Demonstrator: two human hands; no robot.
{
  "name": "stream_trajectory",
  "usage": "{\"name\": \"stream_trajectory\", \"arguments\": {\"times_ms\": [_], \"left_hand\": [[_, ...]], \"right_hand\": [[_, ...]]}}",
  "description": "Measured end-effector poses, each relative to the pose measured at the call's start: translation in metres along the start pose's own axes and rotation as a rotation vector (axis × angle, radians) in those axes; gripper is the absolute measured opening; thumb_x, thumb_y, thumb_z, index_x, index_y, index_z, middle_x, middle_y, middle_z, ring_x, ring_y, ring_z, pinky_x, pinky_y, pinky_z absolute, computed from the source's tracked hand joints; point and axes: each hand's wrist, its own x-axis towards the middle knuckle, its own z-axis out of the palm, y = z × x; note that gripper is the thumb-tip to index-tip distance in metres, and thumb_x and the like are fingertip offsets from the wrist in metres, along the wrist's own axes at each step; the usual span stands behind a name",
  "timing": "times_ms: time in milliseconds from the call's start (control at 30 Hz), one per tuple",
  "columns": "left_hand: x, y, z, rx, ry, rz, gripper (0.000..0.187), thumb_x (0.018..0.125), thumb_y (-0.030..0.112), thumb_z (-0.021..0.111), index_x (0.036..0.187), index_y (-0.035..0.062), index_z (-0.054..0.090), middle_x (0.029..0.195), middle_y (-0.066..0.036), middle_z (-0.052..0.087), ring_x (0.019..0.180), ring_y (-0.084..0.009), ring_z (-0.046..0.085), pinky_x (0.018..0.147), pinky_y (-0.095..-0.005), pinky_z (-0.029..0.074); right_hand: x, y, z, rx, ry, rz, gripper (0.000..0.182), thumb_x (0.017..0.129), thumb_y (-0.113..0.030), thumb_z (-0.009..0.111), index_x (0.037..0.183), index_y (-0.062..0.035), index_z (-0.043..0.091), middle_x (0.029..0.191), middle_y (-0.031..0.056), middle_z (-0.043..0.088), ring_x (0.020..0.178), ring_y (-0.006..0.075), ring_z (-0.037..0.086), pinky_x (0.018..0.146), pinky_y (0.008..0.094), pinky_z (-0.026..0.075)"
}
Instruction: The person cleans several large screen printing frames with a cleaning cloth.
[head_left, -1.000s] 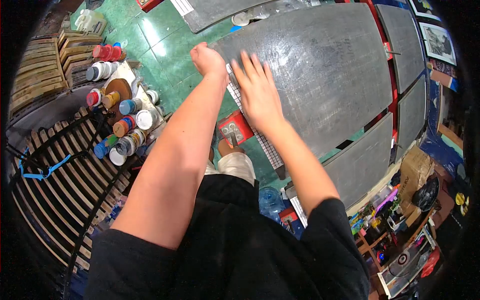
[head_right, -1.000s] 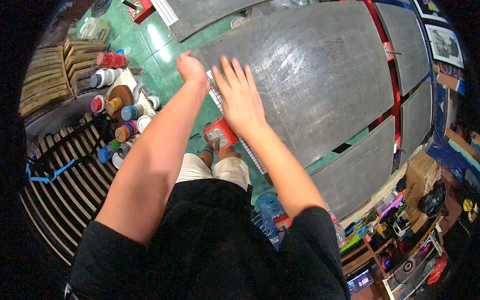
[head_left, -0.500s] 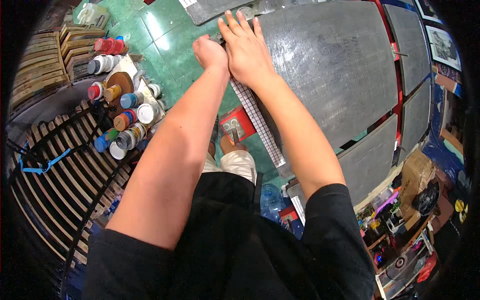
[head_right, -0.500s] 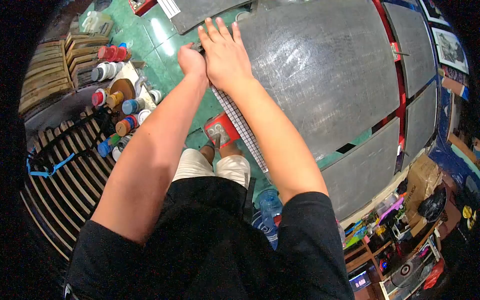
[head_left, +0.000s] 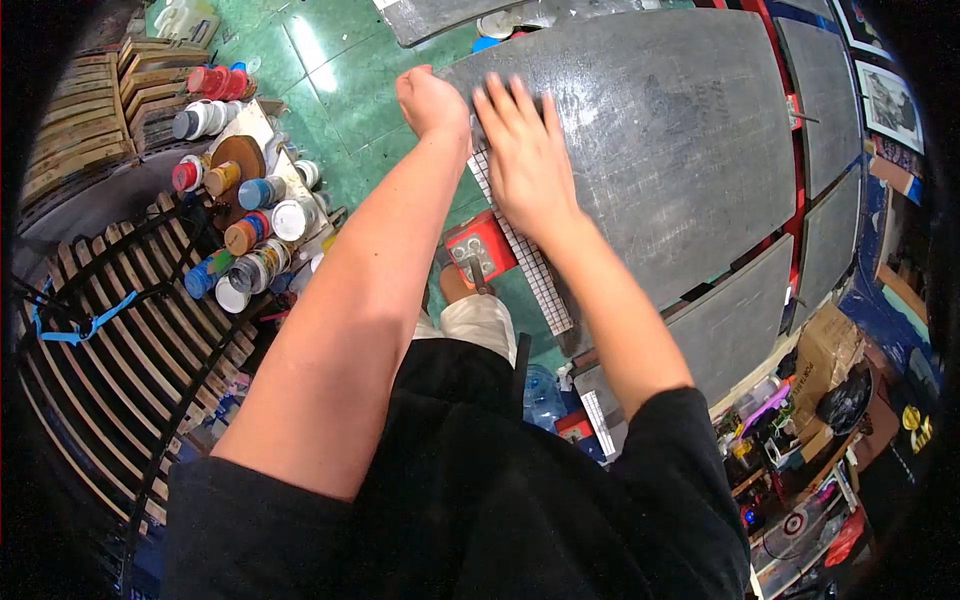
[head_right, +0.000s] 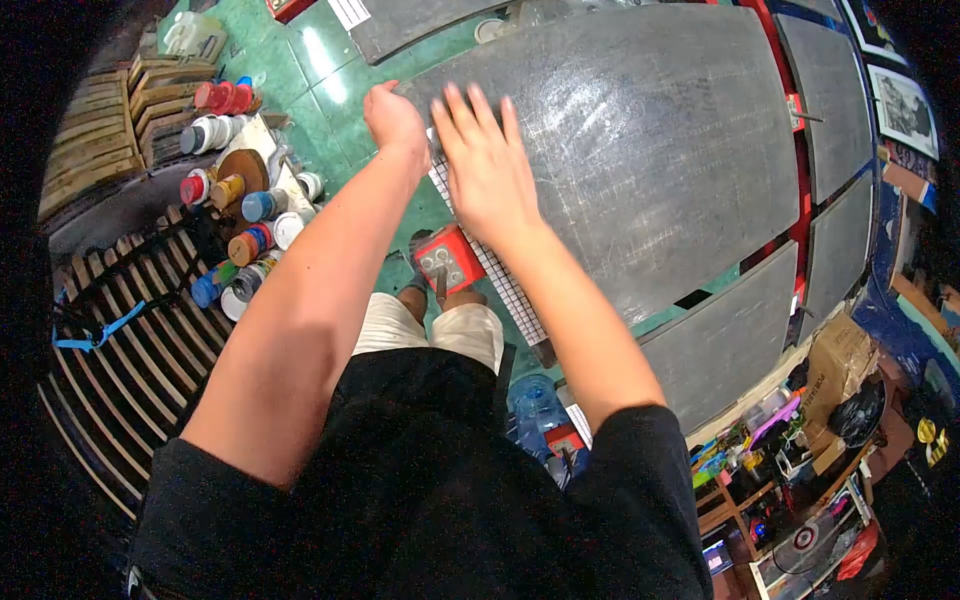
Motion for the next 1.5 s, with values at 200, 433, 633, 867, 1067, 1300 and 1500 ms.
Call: {"name": "stream_trajectory", "arguments": {"times_ms": [200, 433, 633, 867, 1067, 1300, 1500], "left_hand": [[-0.006, 0.009, -0.002, 0.077, 0.011, -0.01, 0.043, 0.096, 0.03, 0.042, 0.116, 0.0017, 0.066, 0.125, -0.022, 0.068, 0.118, -0.0391, 0.062, 0.102, -0.0466, 0.046], [-0.006, 0.008, -0.001, 0.179, -0.02, -0.021, 0.042, 0.096, 0.03, 0.04, 0.111, 0.0021, 0.068, 0.124, -0.022, 0.068, 0.117, -0.0395, 0.063, 0.1, -0.0474, 0.047], [0.009, -0.003, 0.001, 0.117, -0.002, 0.012, 0.042, 0.095, 0.029, 0.041, 0.107, 0.0004, 0.069, 0.123, -0.022, 0.068, 0.115, -0.0388, 0.064, 0.1, -0.0464, 0.048], [-0.008, 0.016, 0.0, 0.122, 0.024, -0.029, 0.041, 0.094, 0.028, 0.041, 0.109, 0.0017, 0.069, 0.123, -0.021, 0.068, 0.115, -0.0366, 0.063, 0.099, -0.0462, 0.047], [0.001, 0.004, 0.003, 0.217, 0.057, 0.044, 0.043, 0.095, 0.03, 0.039, 0.104, 0.0018, 0.07, 0.122, -0.021, 0.068, 0.115, -0.0379, 0.063, 0.099, -0.0454, 0.046], [0.002, 0.004, 0.002, 0.242, 0.061, 0.073, 0.044, 0.095, 0.032, 0.039, 0.106, 0.0035, 0.072, 0.124, -0.02, 0.068, 0.116, -0.0379, 0.063, 0.101, -0.0445, 0.046], [0.007, 0.003, 0.003, 0.238, 0.111, 0.068, 0.045, 0.094, 0.034, 0.042, 0.106, 0.0044, 0.073, 0.124, -0.02, 0.069, 0.115, -0.0375, 0.063, 0.099, -0.0457, 0.047]], "right_hand": [[-0.021, -0.006, 0.0, 0.077, 0.037, 0.086, 0.059, 0.091, -0.003, 0.053, 0.149, -0.0031, 0.053, 0.159, 0.022, 0.046, 0.148, 0.0442, 0.04, 0.124, 0.0566, 0.028], [-0.131, -0.02, -0.019, 0.071, -0.141, 0.225, 0.063, 0.09, -0.002, 0.053, 0.152, -0.0039, 0.051, 0.164, 0.0218, 0.04, 0.152, 0.0424, 0.036, 0.125, 0.0586, 0.024], [0.05, 0.012, 0.022, 0.104, 0.173, 0.048, 0.055, 0.093, -0.009, 0.05, 0.148, -0.0013, 0.054, 0.159, 0.0235, 0.045, 0.149, 0.0433, 0.04, 0.125, 0.0546, 0.026], [-0.064, -0.004, -0.015, 0.132, 0.016, 0.156, 0.062, 0.087, -0.005, 0.061, 0.148, -0.0089, 0.056, 0.16, 0.02, 0.046, 0.149, 0.0413, 0.04, 0.123, 0.0559, 0.03], [-0.233, -0.012, -0.032, 0.101, -0.143, 0.311, 0.066, 0.084, -0.003, 0.065, 0.15, -0.0116, 0.056, 0.164, 0.0193, 0.041, 0.151, 0.0427, 0.038, 0.123, 0.061, 0.028], [0.021, 0.05, -0.006, 0.082, 0.219, 0.145, 0.051, 0.092, -0.007, 0.059, 0.143, -0.0032, 0.059, 0.155, 0.0245, 0.049, 0.146, 0.0443, 0.043, 0.124, 0.0549, 0.03], [0.004, 0.049, -0.005, 0.169, 0.232, 0.089, 0.05, 0.092, -0.007, 0.059, 0.142, -0.0085, 0.061, 0.154, 0.0216, 0.051, 0.146, 0.0413, 0.045, 0.124, 0.054, 0.031]]}}
